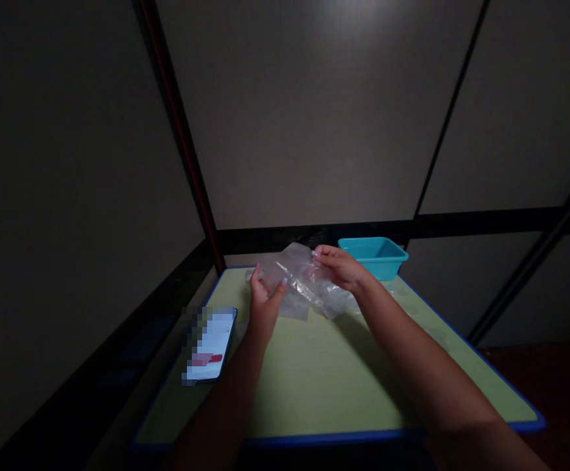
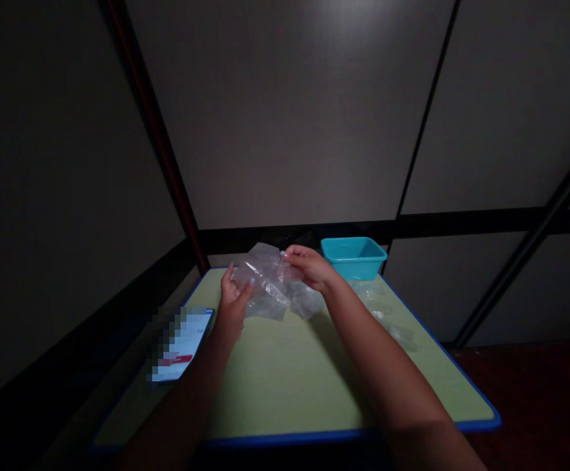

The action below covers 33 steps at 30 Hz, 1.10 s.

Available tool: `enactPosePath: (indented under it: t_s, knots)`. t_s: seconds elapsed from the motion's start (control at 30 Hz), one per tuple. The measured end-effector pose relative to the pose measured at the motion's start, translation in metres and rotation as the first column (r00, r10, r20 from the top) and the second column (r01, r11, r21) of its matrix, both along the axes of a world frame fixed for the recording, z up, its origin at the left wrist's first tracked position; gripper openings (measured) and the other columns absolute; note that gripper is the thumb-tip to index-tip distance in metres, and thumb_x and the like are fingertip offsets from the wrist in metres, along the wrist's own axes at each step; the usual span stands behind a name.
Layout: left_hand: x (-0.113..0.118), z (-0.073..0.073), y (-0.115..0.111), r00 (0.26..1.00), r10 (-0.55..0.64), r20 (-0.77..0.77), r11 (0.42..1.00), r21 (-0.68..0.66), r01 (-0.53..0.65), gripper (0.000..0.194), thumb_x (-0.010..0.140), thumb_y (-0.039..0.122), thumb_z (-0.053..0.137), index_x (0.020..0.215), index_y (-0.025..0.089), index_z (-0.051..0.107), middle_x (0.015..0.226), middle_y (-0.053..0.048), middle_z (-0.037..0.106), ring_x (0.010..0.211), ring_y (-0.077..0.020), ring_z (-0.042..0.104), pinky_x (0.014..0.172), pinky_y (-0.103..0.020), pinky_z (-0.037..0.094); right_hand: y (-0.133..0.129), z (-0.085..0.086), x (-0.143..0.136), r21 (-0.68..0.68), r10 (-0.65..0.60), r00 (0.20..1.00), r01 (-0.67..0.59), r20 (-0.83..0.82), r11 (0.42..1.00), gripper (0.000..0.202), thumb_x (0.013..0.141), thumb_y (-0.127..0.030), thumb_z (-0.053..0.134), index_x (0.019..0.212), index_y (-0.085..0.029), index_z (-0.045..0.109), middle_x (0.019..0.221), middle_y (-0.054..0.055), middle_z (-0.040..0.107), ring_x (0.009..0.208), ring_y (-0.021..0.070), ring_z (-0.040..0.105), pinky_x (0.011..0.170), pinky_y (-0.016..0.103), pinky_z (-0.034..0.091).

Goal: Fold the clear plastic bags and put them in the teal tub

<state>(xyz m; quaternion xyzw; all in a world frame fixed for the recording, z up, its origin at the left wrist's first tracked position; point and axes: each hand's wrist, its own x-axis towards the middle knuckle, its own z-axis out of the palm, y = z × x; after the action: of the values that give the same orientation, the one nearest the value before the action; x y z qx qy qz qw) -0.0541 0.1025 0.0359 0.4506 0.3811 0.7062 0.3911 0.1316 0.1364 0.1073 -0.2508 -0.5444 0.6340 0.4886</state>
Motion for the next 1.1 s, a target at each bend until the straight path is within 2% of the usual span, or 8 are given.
enactPosePath:
  t_s: [0.07, 0.17, 0.33, 0.57, 0.77, 0.9, 1.0, 1.1]
  knots:
    - [0.001, 0.004, -0.005, 0.979, -0.161, 0.122, 0.986, -0.031, 0.166, 0.081, 0.062, 0.045, 0.079, 0.131, 0.026, 0.041, 0.113, -0.007, 0.060, 0.090, -0.0185, 0.063, 0.074, -0.027, 0.050, -0.006, -0.004, 0.004, -0.053, -0.017, 1.000, 0.017, 0.011, 0.998, 0.036, 0.056, -0.037, 0.083, 0.068, -0.019, 0.055, 0.061, -0.005, 0.061, 0.051, 0.0111, 0.057, 0.051, 0.025, 0.050]
    - [0.001, 0.009, -0.012, 0.942, -0.278, 0.190, 0.942, -0.136, 0.305, 0.060, 0.058, 0.047, 0.080, 0.106, 0.019, 0.059, 0.092, -0.004, 0.065, 0.075, -0.0163, 0.064, 0.063, -0.024, 0.050, -0.015, -0.014, 0.013, -0.141, -0.049, 0.997, 0.056, 0.053, 0.988, 0.037, 0.054, -0.036, 0.084, 0.069, -0.019, 0.055, 0.061, -0.004, 0.062, 0.048, 0.0119, 0.059, 0.047, 0.025, 0.051]
    - [0.005, 0.009, -0.019, 0.929, -0.370, 0.009, 0.904, -0.227, 0.362, 0.039, 0.058, 0.048, 0.077, 0.070, 0.016, 0.060, 0.066, 0.001, 0.061, 0.060, -0.0109, 0.058, 0.059, -0.022, 0.048, -0.037, -0.035, 0.033, -0.231, -0.122, 0.980, 0.157, 0.160, 0.960, 0.031, 0.059, -0.031, 0.079, 0.069, -0.019, 0.052, 0.058, -0.004, 0.060, 0.045, 0.0112, 0.058, 0.043, 0.021, 0.049]
    - [0.021, -0.003, -0.025, 0.876, -0.464, -0.130, 0.861, -0.297, 0.412, 0.037, 0.058, 0.049, 0.075, 0.063, 0.015, 0.059, 0.059, 0.000, 0.061, 0.052, -0.0122, 0.056, 0.050, -0.021, 0.042, -0.073, -0.053, 0.050, -0.270, -0.137, 0.940, 0.226, 0.313, 0.936, 0.031, 0.065, -0.033, 0.072, 0.088, -0.021, 0.055, 0.068, -0.001, 0.065, 0.056, 0.0156, 0.064, 0.047, 0.026, 0.053]
    - [0.032, -0.012, -0.028, 0.875, -0.421, -0.239, 0.892, -0.283, 0.352, 0.035, 0.063, 0.049, 0.070, 0.065, 0.017, 0.056, 0.058, 0.002, 0.057, 0.051, -0.0124, 0.054, 0.050, -0.022, 0.041, -0.091, -0.060, 0.048, -0.124, -0.109, 0.883, 0.185, 0.456, 0.975, 0.024, 0.064, -0.038, 0.067, 0.071, -0.019, 0.054, 0.059, -0.003, 0.057, 0.051, 0.0128, 0.058, 0.046, 0.024, 0.048]
    - [0.033, -0.010, -0.035, 0.931, -0.201, -0.305, 0.971, -0.186, 0.149, 0.026, 0.064, 0.034, 0.071, 0.078, 0.020, 0.055, 0.077, 0.001, 0.059, 0.069, -0.0148, 0.057, 0.061, -0.024, 0.044, -0.093, -0.056, 0.045, -0.012, -0.211, 0.859, 0.244, 0.467, 0.970, 0.023, 0.068, -0.037, 0.064, 0.064, -0.019, 0.049, 0.052, -0.006, 0.048, 0.046, 0.0088, 0.047, 0.044, 0.020, 0.037]
    - [0.035, -0.002, -0.053, 0.909, -0.020, -0.416, 1.000, -0.010, 0.017, 0.017, 0.070, 0.031, 0.068, 0.075, 0.021, 0.055, 0.080, 0.000, 0.058, 0.083, -0.0178, 0.056, 0.074, -0.027, 0.045, -0.097, -0.045, 0.041, 0.229, -0.367, 0.773, 0.289, 0.517, 0.930, 0.018, 0.073, -0.032, 0.061, 0.066, -0.019, 0.052, 0.057, -0.005, 0.049, 0.050, 0.0085, 0.044, 0.047, 0.020, 0.032]
    - [0.042, 0.009, -0.077, 0.865, -0.131, -0.485, 0.985, 0.037, 0.170, 0.016, 0.082, 0.036, 0.056, 0.077, 0.021, 0.061, 0.078, -0.002, 0.063, 0.081, -0.0185, 0.058, 0.078, -0.029, 0.045, -0.109, -0.029, 0.034, 0.514, -0.517, 0.636, 0.212, 0.572, 0.831, 0.015, 0.080, -0.030, 0.054, 0.070, -0.019, 0.054, 0.061, -0.003, 0.053, 0.056, 0.0110, 0.046, 0.051, 0.022, 0.032]
